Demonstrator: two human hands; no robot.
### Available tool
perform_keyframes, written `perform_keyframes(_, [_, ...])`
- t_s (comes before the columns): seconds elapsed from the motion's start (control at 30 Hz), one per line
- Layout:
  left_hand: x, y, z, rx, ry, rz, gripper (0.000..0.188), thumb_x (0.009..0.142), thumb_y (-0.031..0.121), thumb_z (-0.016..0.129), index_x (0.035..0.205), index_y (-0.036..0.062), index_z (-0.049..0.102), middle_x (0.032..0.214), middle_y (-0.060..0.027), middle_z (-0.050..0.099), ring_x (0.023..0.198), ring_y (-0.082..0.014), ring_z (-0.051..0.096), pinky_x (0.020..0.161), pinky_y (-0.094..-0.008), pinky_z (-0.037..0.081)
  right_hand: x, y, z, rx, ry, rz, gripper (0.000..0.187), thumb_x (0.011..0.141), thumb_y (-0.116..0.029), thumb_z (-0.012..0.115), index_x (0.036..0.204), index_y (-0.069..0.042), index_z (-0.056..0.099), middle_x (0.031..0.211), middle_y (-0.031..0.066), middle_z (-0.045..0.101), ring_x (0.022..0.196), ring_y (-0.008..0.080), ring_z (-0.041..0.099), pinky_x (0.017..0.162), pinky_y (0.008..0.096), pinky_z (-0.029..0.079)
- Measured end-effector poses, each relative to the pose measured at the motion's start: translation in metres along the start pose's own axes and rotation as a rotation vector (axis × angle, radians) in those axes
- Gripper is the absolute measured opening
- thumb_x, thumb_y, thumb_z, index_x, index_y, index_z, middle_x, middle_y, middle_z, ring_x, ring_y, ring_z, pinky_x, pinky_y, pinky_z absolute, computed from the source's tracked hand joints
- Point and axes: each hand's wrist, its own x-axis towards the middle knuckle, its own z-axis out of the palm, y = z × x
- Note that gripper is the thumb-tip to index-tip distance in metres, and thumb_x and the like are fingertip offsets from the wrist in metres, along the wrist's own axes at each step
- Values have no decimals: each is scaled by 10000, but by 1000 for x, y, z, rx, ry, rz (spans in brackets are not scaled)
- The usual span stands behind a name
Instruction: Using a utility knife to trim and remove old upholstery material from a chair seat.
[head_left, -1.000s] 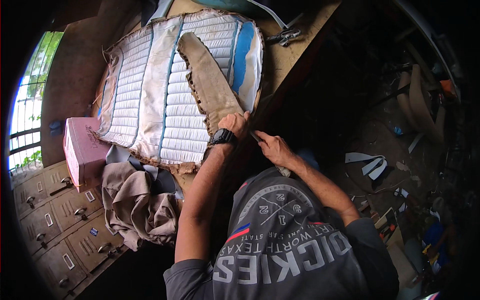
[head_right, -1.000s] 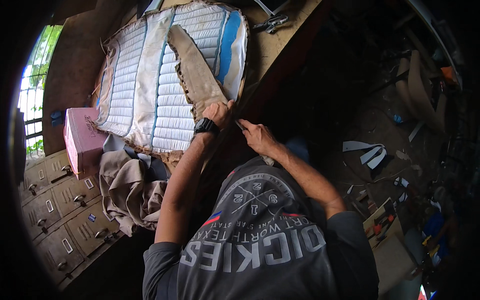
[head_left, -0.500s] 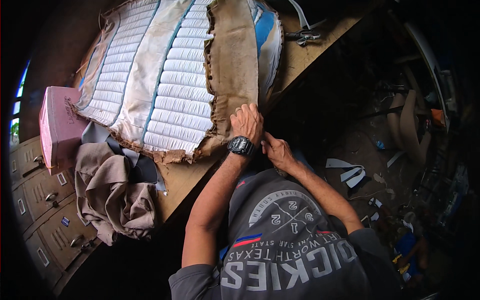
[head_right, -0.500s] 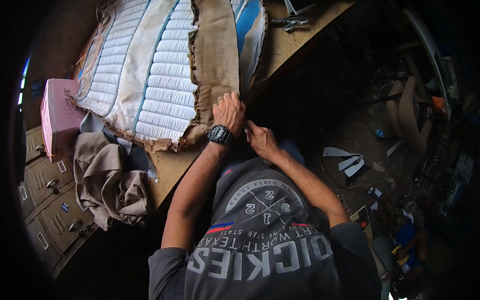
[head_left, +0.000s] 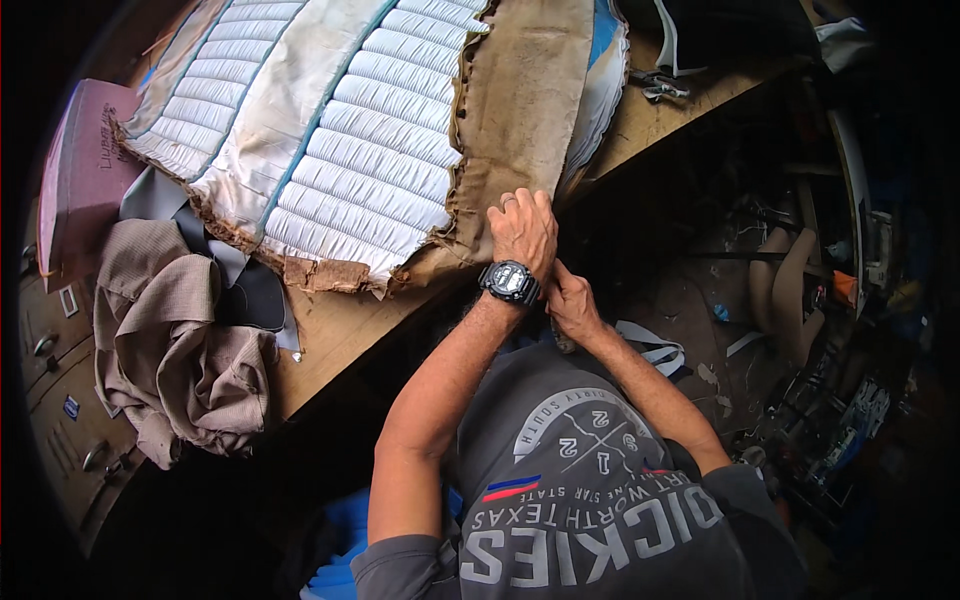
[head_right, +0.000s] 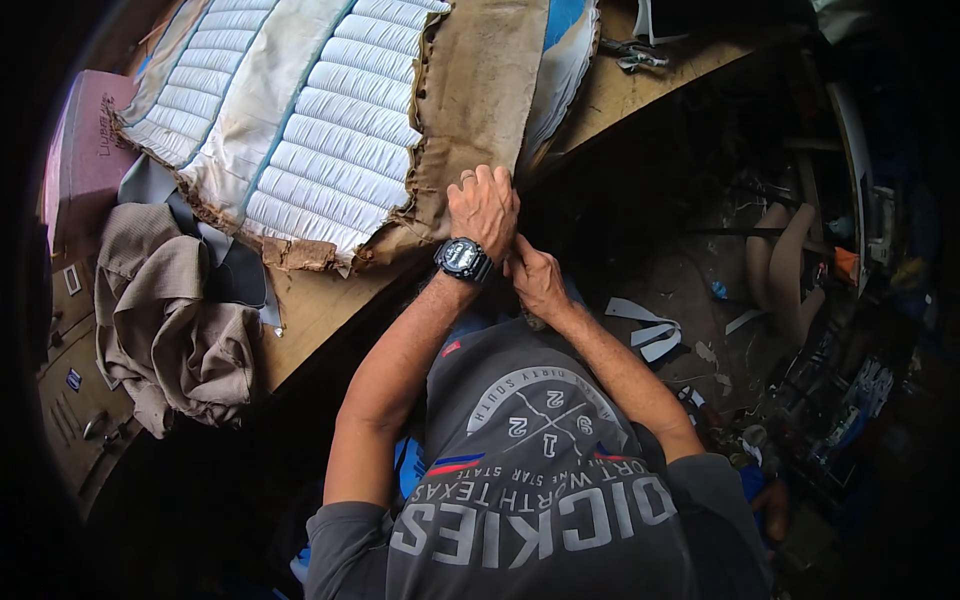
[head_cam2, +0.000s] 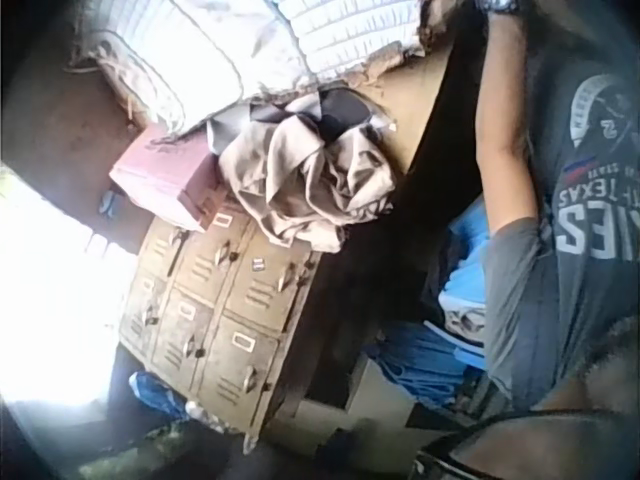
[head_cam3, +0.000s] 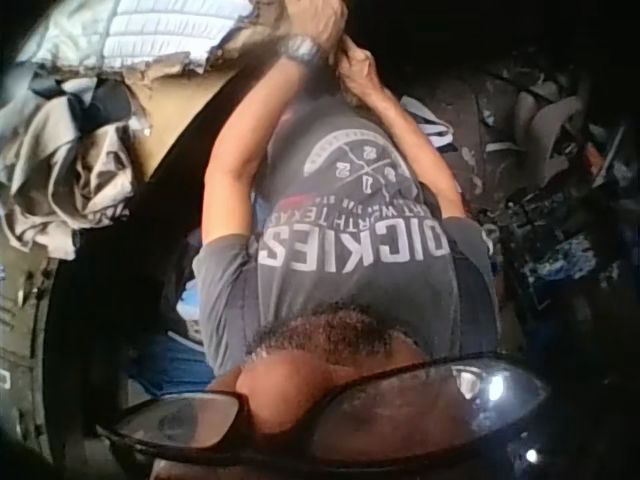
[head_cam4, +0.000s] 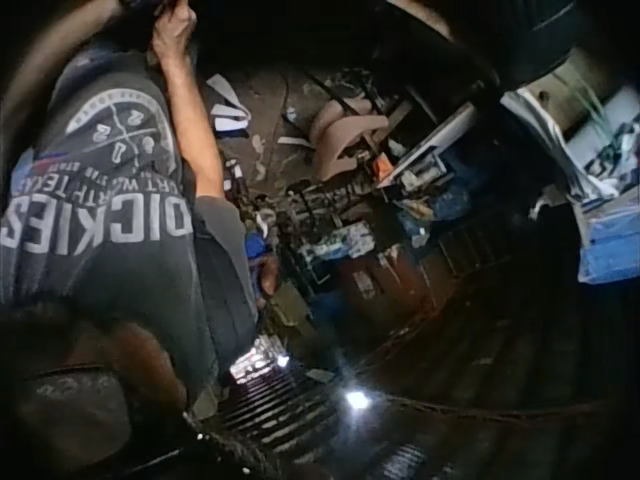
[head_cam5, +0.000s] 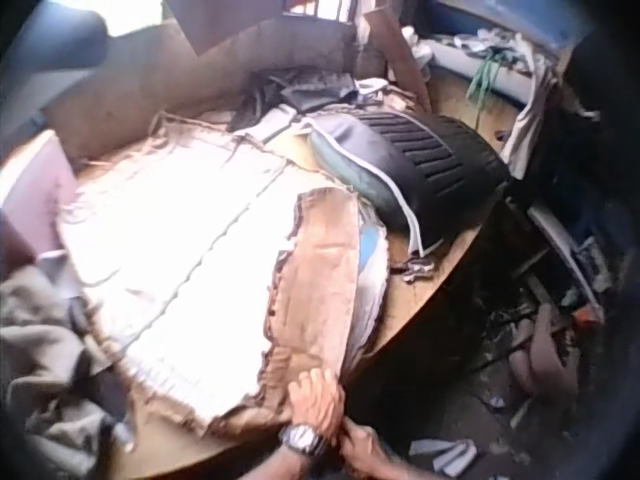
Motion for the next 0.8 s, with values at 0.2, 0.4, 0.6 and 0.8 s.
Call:
perform_keyframes(0.2, [-1, 1, -5, -77, 15, -25, 307, 893, 369, 701, 952, 96, 573, 917, -86, 562, 917, -271, 601, 725, -423, 475, -1, 0, -3, -1, -29, 3, 143, 992, -87, 493, 1075, -24, 590, 697, 136, 636, 638, 313, 669, 593, 403, 512])
perform_keyframes(0.4, [1, 2, -4, -53, -81, -82, 360, 867, 402, 737, 969, 97, 575, 919, -89, 571, 906, -271, 605, 725, -422, 485, -3, -16, -10, 80, -115, 96, 293, 1006, -108, 508, 1287, -58, 576, 690, 127, 638, 634, 297, 674, 600, 392, 525])
perform_keyframes(0.6, [1, 2, -8, -148, -20, -72, 320, 921, 365, 680, 981, 66, 583, 957, -135, 604, 930, -327, 610, 748, -461, 499, 1, -8, -17, 110, -80, 29, 451, 988, -108, 541, 1434, -65, 493, 727, 162, 671, 654, 330, 691, 634, 421, 550])
perform_keyframes(0.8, [4, -2, -42, 62, -183, -130, 448, 995, 403, 544, 754, 37, 637, 676, -218, 672, 644, -403, 689, 620, -505, 552, 11, -10, -36, -44, -39, -273, 429, 965, -110, 545, 1390, -51, 527, 832, 225, 711, 759, 408, 705, 689, 488, 571])
